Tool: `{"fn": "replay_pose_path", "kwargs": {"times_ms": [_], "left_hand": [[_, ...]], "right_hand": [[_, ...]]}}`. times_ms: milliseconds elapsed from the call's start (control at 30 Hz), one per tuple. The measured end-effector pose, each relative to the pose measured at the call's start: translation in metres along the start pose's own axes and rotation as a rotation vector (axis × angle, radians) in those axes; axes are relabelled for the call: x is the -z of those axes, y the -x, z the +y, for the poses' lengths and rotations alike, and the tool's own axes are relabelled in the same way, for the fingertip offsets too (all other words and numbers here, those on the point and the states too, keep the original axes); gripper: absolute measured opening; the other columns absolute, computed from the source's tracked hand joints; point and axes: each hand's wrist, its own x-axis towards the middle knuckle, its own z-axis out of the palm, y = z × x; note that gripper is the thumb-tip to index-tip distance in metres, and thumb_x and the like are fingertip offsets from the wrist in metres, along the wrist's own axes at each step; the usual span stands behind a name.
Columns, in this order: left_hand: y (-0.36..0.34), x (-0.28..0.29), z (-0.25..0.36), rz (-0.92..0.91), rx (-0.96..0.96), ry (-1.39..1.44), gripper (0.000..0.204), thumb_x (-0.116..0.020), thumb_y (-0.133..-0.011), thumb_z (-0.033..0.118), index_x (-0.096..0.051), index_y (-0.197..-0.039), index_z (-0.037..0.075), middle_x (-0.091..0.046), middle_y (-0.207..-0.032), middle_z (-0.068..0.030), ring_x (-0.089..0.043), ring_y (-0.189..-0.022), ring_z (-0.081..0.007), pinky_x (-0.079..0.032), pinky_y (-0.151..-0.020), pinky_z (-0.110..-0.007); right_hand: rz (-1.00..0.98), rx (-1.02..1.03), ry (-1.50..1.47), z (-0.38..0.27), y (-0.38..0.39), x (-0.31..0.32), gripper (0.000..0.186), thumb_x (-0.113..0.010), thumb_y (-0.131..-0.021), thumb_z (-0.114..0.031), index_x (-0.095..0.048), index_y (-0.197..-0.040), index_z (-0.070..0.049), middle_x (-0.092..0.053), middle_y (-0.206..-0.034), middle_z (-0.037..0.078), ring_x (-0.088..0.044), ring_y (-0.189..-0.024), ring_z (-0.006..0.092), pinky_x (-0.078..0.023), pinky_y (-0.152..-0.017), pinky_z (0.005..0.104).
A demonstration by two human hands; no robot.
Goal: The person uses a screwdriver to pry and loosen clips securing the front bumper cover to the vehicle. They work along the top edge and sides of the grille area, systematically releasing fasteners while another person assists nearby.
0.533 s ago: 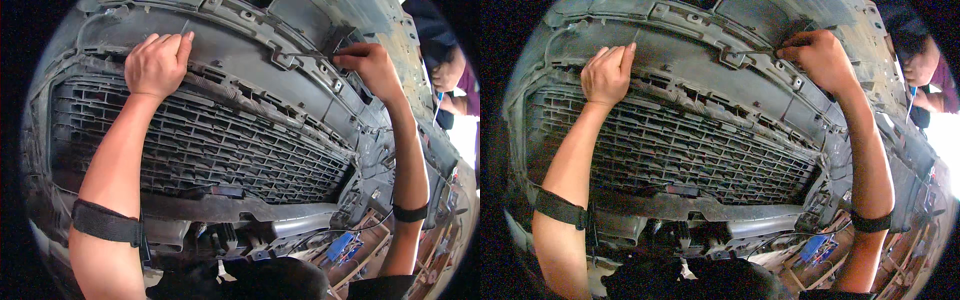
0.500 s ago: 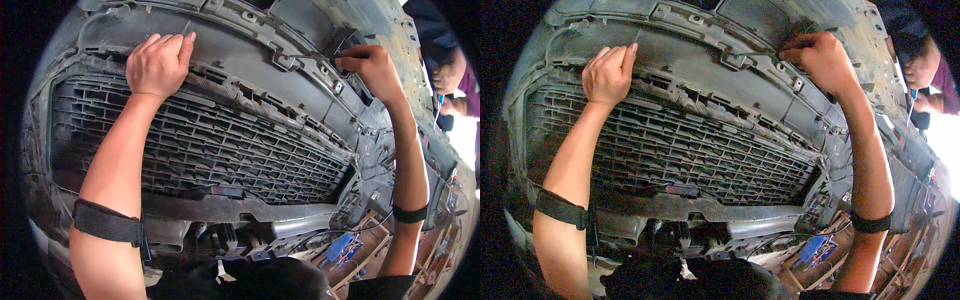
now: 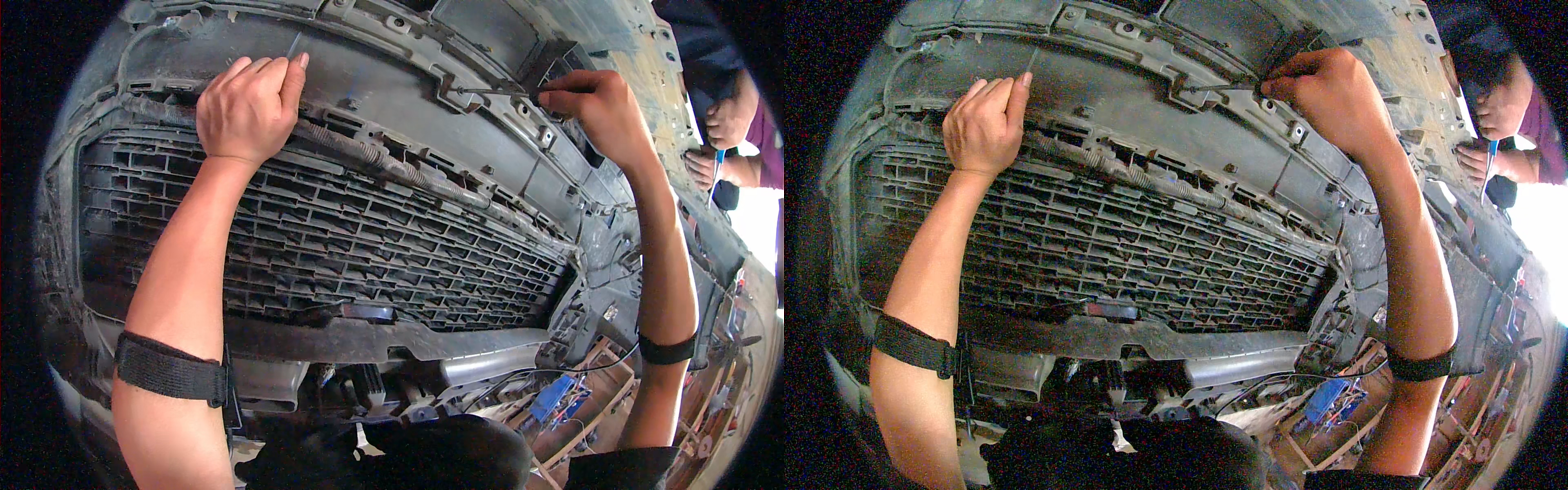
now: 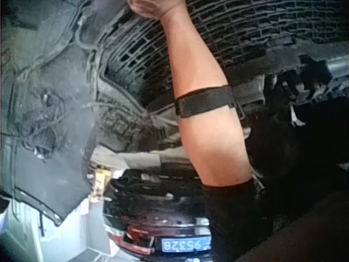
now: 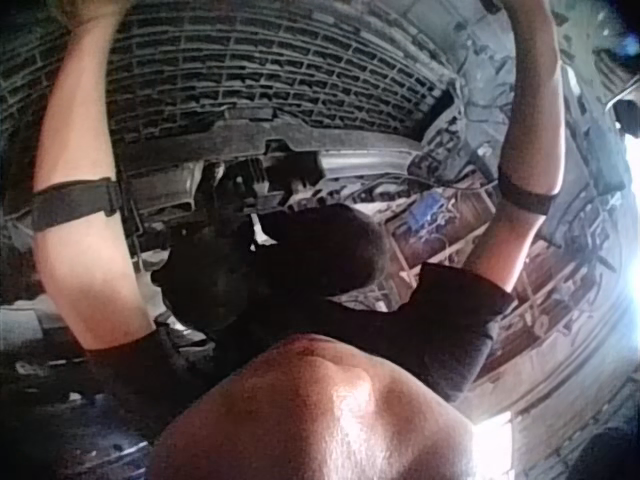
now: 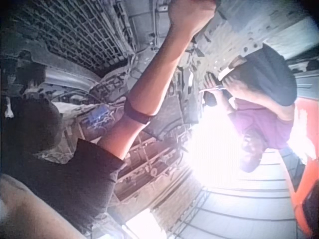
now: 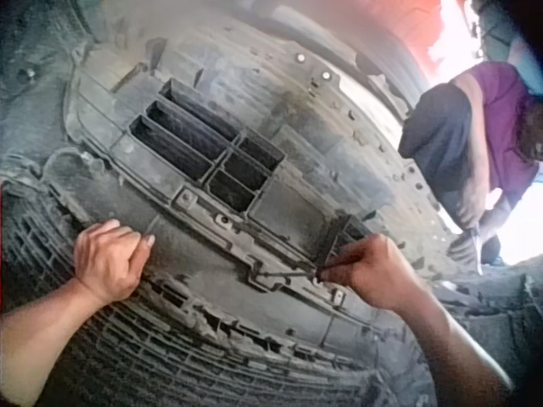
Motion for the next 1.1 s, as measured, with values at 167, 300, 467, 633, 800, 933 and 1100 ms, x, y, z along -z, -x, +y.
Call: {"fn": "replay_pose_path", "kwargs": {"times_ms": [167, 300, 467, 633, 800, 933, 1100], "left_hand": [[0.000, 0.000, 0.000, 0.004, 0.003, 0.009, 0.037, -0.054, -0.092, 0.030, -0.055, -0.063, 0.009, -0.059, -0.064, -0.0043, -0.057, -0.063, -0.0267, -0.047, -0.057, -0.038], [0.000, 0.000, -0.001, 0.002, 0.006, -0.001, 0.036, -0.054, -0.092, 0.031, -0.056, -0.063, 0.009, -0.059, -0.064, -0.0042, -0.057, -0.063, -0.0266, -0.047, -0.057, -0.038], [0.001, 0.001, 0.000, -0.012, 0.009, 0.001, 0.036, -0.053, -0.092, 0.031, -0.056, -0.064, 0.009, -0.059, -0.064, -0.0046, -0.057, -0.063, -0.0269, -0.047, -0.057, -0.039], [0.000, 0.001, 0.000, -0.006, 0.010, 0.008, 0.036, -0.053, -0.093, 0.031, -0.057, -0.064, 0.009, -0.059, -0.064, -0.0044, -0.056, -0.062, -0.0267, -0.047, -0.057, -0.039], [0.000, 0.001, -0.001, -0.013, 0.001, -0.012, 0.037, -0.053, -0.093, 0.031, -0.056, -0.064, 0.009, -0.059, -0.065, -0.0048, -0.057, -0.063, -0.0269, -0.047, -0.057, -0.039], [0.000, 0.000, 0.001, -0.002, -0.003, -0.017, 0.037, -0.053, -0.093, 0.031, -0.055, -0.063, 0.009, -0.059, -0.065, -0.0048, -0.057, -0.063, -0.0269, -0.047, -0.057, -0.039], [0.001, 0.000, 0.000, -0.020, 0.009, -0.031, 0.038, -0.052, -0.093, 0.033, -0.056, -0.064, 0.008, -0.060, -0.066, -0.0052, -0.058, -0.064, -0.0275, -0.047, -0.058, -0.040]], "right_hand": [[0.010, 0.044, -0.024, 0.001, 0.000, 0.001, 0.027, -0.067, -0.078, -0.030, -0.074, -0.089, -0.007, -0.067, -0.074, 0.014, -0.062, -0.066, 0.0210, -0.049, -0.069, 0.0323], [-0.001, -0.040, -0.043, 0.003, -0.001, 0.001, 0.027, -0.067, -0.078, -0.029, -0.074, -0.090, -0.006, -0.067, -0.073, 0.012, -0.061, -0.066, 0.0197, -0.049, -0.068, 0.0309], [-0.008, -0.035, -0.078, 0.007, 0.001, -0.001, 0.027, -0.067, -0.078, -0.030, -0.074, -0.089, -0.006, -0.067, -0.073, 0.011, -0.060, -0.065, 0.0189, -0.048, -0.068, 0.0311], [0.024, 0.042, -0.011, 0.002, 0.000, 0.000, 0.029, -0.066, -0.078, -0.030, -0.071, -0.086, -0.003, -0.064, -0.072, 0.018, -0.060, -0.064, 0.0263, -0.049, -0.068, 0.0359], [-0.062, 0.045, 0.151, -0.016, 0.000, 0.004, 0.028, -0.064, -0.078, -0.026, -0.066, -0.077, 0.002, -0.060, -0.068, 0.023, -0.061, -0.066, 0.0382, -0.050, -0.066, 0.0423], [0.031, 0.421, 0.486, -0.032, 0.004, -0.004, 0.019, -0.060, -0.072, -0.016, -0.064, -0.068, 0.003, -0.060, -0.068, 0.026, -0.063, -0.069, 0.0412, -0.053, -0.065, 0.0466], [-0.107, 0.789, 0.929, -0.036, -0.004, 0.000, 0.019, -0.064, -0.070, -0.013, -0.064, -0.088, -0.006, -0.061, -0.083, 0.012, -0.063, -0.074, 0.0317, -0.052, -0.064, 0.0423]]}}
